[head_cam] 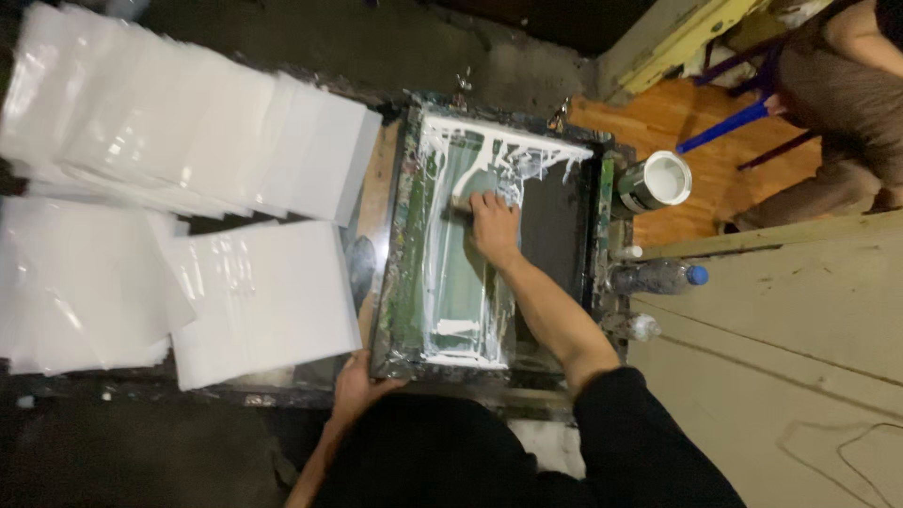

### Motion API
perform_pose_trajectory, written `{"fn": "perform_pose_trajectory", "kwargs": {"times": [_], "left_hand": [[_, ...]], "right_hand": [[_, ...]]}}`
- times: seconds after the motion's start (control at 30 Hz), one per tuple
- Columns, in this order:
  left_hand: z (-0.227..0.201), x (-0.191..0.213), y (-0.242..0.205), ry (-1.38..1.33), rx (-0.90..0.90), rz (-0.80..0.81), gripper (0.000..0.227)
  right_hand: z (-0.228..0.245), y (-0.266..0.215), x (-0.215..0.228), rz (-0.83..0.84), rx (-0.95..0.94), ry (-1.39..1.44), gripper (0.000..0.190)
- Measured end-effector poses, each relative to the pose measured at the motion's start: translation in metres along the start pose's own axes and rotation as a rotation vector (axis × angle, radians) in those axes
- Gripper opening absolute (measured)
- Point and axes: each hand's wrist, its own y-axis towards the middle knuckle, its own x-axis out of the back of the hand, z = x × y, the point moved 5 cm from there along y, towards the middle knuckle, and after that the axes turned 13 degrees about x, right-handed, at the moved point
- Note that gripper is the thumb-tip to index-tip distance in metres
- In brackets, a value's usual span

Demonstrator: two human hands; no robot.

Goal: The person performs screen printing by placing white sheets under a screen, applying white ink with a squeegee, and pulling the ink across the mesh. The person repeatedly lifts the screen to reveal the printed sheet and places it aside before repeating the process with a new sheet.

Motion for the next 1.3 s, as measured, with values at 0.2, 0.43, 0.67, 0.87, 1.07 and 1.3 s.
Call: {"fn": "perform_pose_trajectory", "kwargs": {"times": [0.2, 0.43, 0.67, 0.87, 1.07, 1.3], "left_hand": [[-0.027, 0.025, -0.022, -0.129, 0.067, -0.007, 0.081], [-0.231, 0.171, -0.128, -0.628, -0.097, 0.066, 0.108], [-0.253, 0.085, 0.026, -0.514, -0.31, -0.17, 0.039], [-0.171, -0.027, 0.079, 0.436, -0.065, -0.678, 0.043], [-0.129, 0.078, 0.094, 0.191, -0.007, -0.627, 0.014], [-0.05, 0.279, 0.132, -0.131, 0.297, -0.765, 0.029]], "right_hand": [[0.093, -0.147, 0.048, 0.294, 0.108, 0.183, 0.046], [0.064, -0.214, 0.248, -0.624, 0.088, 0.022, 0.049], [0.01, -0.102, 0.41, -1.1, 0.028, -0.05, 0.026], [-0.012, -0.065, 0.449, -1.002, 0.068, 0.105, 0.04], [-0.014, -0.044, 0.47, -0.998, 0.23, 0.065, 0.046], [-0.087, -0.02, 0.415, -0.92, 0.128, 0.275, 0.03]]}}
